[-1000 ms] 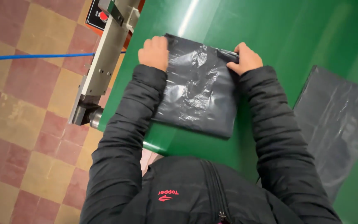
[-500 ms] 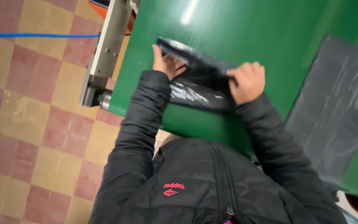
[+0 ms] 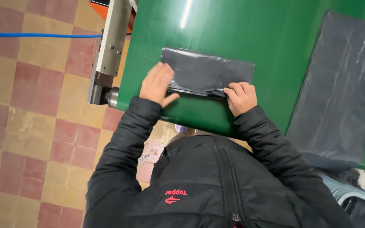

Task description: The recorder is folding rectangular plastic sheets on a conveyor belt and placing them into a collection basket.

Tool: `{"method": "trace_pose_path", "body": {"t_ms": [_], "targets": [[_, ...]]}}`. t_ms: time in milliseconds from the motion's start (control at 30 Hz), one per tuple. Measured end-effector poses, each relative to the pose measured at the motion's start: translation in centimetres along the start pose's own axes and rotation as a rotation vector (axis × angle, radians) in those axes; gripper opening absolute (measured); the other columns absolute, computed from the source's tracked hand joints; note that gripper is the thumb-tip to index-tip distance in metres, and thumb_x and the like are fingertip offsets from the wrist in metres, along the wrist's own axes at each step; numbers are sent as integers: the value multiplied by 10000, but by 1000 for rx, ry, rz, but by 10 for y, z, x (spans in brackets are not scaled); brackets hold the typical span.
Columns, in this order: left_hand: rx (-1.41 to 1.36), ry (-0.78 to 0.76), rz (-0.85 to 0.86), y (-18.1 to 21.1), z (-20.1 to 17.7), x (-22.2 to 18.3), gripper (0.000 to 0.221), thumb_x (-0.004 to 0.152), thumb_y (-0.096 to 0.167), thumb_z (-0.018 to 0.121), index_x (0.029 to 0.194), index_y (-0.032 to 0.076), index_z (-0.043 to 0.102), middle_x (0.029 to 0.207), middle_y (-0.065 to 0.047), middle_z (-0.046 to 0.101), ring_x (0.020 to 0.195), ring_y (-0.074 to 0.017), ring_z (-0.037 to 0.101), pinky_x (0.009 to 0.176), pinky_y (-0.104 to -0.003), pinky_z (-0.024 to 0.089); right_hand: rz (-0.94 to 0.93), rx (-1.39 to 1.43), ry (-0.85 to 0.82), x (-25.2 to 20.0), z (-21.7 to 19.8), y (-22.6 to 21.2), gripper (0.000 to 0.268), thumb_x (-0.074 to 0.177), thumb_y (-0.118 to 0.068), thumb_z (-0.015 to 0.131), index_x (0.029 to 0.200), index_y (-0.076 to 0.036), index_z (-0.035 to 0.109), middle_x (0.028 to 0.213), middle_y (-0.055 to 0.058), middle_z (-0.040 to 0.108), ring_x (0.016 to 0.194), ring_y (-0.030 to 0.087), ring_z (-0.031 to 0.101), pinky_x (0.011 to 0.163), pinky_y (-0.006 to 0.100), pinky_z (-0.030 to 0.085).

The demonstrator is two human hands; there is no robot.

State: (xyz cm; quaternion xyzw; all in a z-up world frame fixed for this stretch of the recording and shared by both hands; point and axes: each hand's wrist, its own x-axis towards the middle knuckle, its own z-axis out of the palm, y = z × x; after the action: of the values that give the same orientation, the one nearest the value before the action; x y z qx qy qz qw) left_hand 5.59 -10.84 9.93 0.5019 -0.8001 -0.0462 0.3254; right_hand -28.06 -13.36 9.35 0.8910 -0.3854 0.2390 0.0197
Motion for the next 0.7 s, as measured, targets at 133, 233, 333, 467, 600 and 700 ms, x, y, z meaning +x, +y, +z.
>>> {"method": "trace_pose_path", "body": {"t_ms": [133, 233, 333, 467, 600, 700], "targets": [[244, -47, 259, -16, 31, -29, 436, 796, 245, 800, 1173, 86, 649, 1266, -86, 642, 1253, -291, 598, 983, -458, 509, 40, -60, -36, 13, -6, -30, 294, 784, -13, 720, 1071, -76, 710, 1171, 94, 666, 1126, 304, 616, 926, 439, 486], [229, -504, 232, -2, 46, -23, 112, 956, 158, 736, 1038, 108, 678, 1031, -65, 676, 1043, -285, 665, 812, -441, 521, 15, 171, -109, 17, 4, -66, 561, 691, 6, 648, 1249, 66, 626, 1312, 241, 604, 1285, 435, 562, 1092, 512, 449], [98, -901, 200, 30, 50, 15, 148, 904, 268, 669, 956, 150, 743, 963, -69, 731, 934, -301, 695, 767, -463, 544, -16, 283, -89, -3, 40, -73, 557, 713, -1, 664, 1262, 69, 597, 1332, 256, 593, 1288, 449, 556, 1110, 525, 430], [-790, -779, -52, 2, 117, 38, 309, 909, 377, 635, 989, 97, 739, 937, -123, 754, 846, -289, 721, 752, -384, 557, 254, 671, -84, -57, 57, -64, 460, 835, 45, 584, 1291, 18, 632, 1312, 181, 668, 1254, 369, 619, 1099, 435, 481], [-1490, -910, -700, -59, 198, 51, 678, 962, 633, 391, 978, 58, 750, 956, -121, 798, 896, -197, 777, 803, -306, 567, 906, 1230, 120, -129, 117, -26, 337, 1054, -28, 500, 1366, 49, 603, 1333, 151, 690, 1161, 265, 648, 1051, 414, 487], [-676, -491, -285, -18, 169, 69, 396, 944, 442, 637, 1016, 61, 717, 892, -135, 752, 831, -279, 742, 774, -394, 565, 1171, 1619, 440, -105, 108, -6, 357, 1075, -64, 470, 1403, 64, 531, 1374, 168, 631, 1198, 276, 636, 1082, 453, 478]]}}
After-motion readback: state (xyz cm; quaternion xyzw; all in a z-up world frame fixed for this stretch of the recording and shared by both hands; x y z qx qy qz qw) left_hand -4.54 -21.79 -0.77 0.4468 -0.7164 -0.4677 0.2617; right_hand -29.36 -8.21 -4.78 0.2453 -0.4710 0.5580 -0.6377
